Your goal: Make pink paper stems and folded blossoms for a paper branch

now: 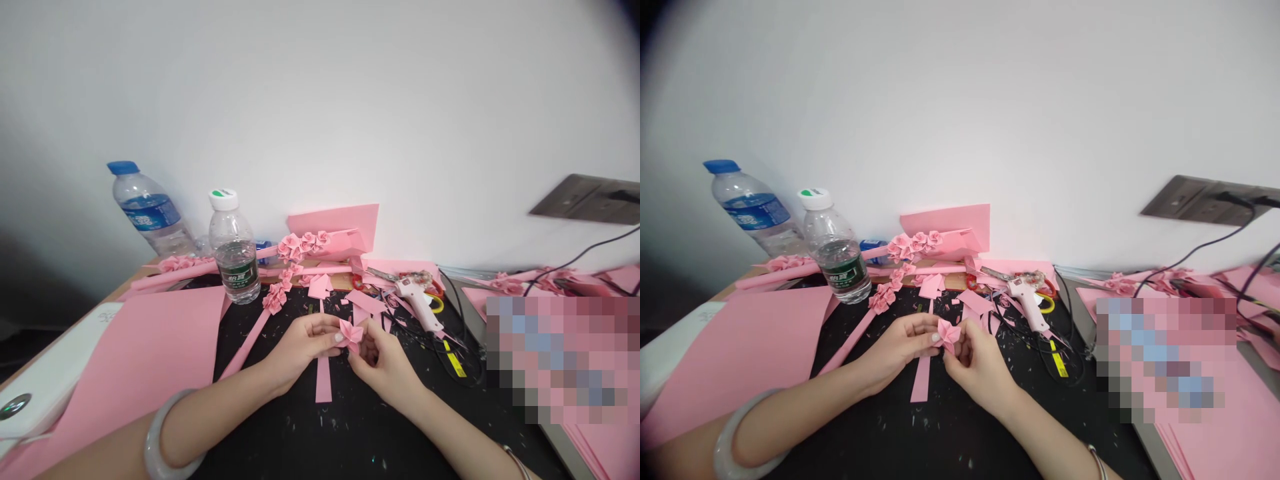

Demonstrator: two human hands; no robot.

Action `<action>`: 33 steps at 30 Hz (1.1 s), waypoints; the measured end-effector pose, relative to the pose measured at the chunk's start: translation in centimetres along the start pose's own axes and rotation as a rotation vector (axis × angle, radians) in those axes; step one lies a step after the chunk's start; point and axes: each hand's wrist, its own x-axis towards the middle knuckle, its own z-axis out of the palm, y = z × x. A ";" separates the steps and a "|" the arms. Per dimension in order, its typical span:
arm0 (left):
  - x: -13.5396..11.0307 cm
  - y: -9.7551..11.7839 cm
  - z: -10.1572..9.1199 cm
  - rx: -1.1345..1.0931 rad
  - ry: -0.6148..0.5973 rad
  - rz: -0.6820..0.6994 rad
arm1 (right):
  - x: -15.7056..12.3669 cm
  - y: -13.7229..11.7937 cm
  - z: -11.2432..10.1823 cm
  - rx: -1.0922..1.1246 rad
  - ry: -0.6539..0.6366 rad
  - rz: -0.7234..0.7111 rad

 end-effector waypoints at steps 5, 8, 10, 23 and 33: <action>0.1 -0.4 0.0 0.022 -0.016 0.021 | -0.1 0.3 0.0 -0.033 0.008 -0.013; 0.1 -0.5 -0.1 0.028 -0.021 0.032 | -0.2 0.2 -0.1 -0.011 -0.005 -0.007; 0.2 -0.6 -0.1 0.028 -0.010 0.039 | -0.2 0.1 -0.4 0.024 -0.029 -0.021; 0.4 -0.4 -0.4 0.072 -0.035 0.062 | 0.5 0.8 -1.2 0.069 -0.110 -0.013; 0.6 -0.7 -0.4 0.221 0.041 0.130 | 0.2 0.5 -0.9 -0.188 -0.027 -0.090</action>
